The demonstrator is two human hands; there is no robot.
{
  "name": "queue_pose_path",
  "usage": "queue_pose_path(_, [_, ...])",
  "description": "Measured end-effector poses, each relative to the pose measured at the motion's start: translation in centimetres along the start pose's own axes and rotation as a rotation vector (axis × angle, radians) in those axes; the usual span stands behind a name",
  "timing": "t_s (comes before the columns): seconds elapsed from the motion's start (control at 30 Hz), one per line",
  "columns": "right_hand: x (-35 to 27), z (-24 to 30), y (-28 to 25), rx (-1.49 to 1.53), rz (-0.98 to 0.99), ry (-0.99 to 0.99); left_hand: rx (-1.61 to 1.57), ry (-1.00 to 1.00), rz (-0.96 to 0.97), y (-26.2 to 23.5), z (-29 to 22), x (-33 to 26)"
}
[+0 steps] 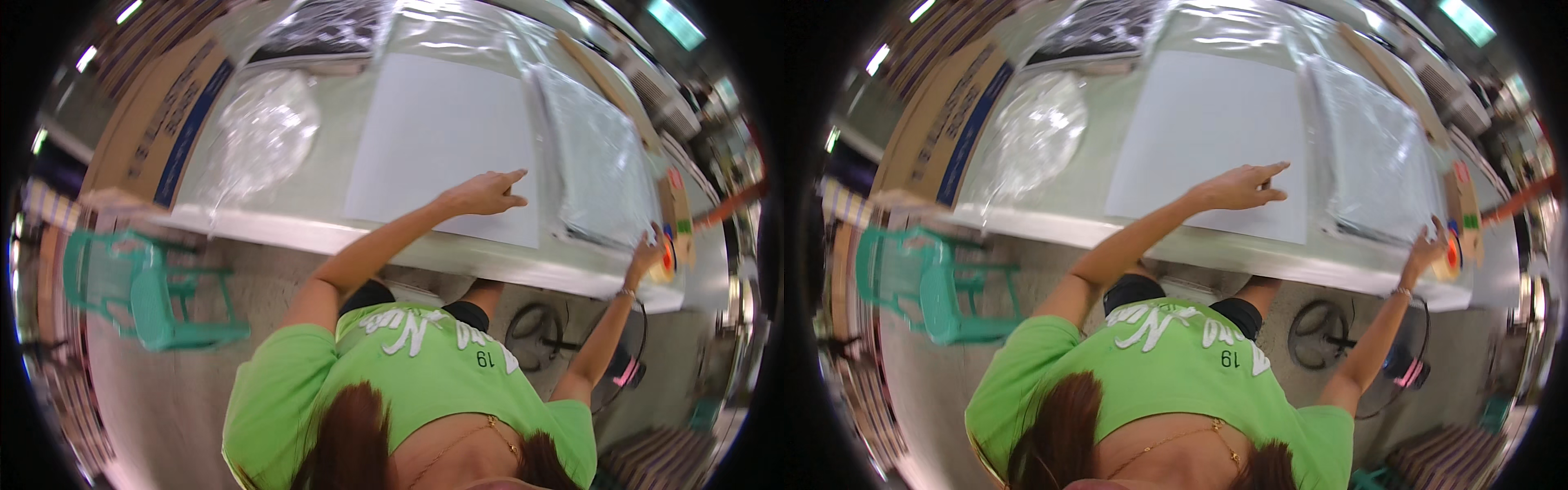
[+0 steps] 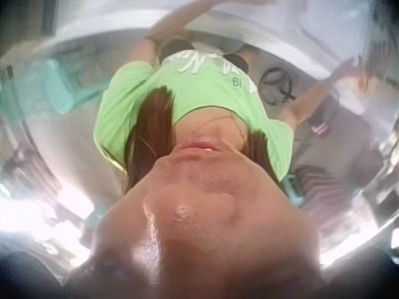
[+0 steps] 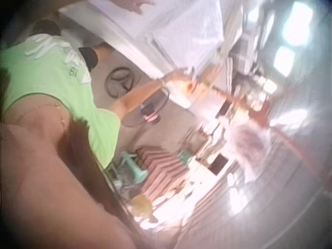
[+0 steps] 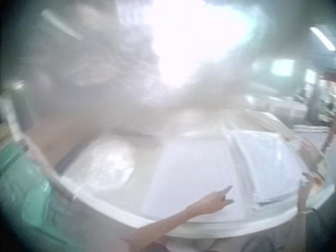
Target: The person picks up plastic bags and slides them over illustration boards one at a time on a work table.
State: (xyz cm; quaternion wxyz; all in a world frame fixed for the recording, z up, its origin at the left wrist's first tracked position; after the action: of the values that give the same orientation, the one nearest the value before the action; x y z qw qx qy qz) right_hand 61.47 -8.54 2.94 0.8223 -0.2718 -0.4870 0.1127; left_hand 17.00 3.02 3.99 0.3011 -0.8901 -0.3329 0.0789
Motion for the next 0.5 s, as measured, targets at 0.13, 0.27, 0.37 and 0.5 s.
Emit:
queue_pose_path(0.13, [1.5, 7.2, 2.1, 0.392, 0.17, -0.001, 0.149, -0.39, 0.287, -10.1, 2.3, -16.7])
queue_pose_path(0.27, [1.5, 18.5, 5.0, 0.587, 0.235, -0.165, 0.475, -0.735, -0.087, -14.7, 6.0, -29.7])
queue_pose_path(0.37, [0.0, 25.8, 7.8, 0.796, 0.42, -0.106, 0.669, -0.705, -0.547, -17.1, 7.3, -31.0])
queue_pose_path(0.5, [-5.9, 40.7, 6.9, 1.01, 0.726, -0.392, 0.779, -0.449, -0.818, -21.5, 12.7, -30.2])
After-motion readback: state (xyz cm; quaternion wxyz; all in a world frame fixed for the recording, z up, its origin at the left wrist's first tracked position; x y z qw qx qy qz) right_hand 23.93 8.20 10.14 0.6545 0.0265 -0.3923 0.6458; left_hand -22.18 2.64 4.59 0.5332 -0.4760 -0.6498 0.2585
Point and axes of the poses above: each hand's wrist, its own x-axis towards the middle knuckle, its own y-axis out of the palm, z = x × y, the point moved 2 cm from there along x, towards the middle knuckle, and after that the axes turned 1 degree about -x, right-handed, at the moved point
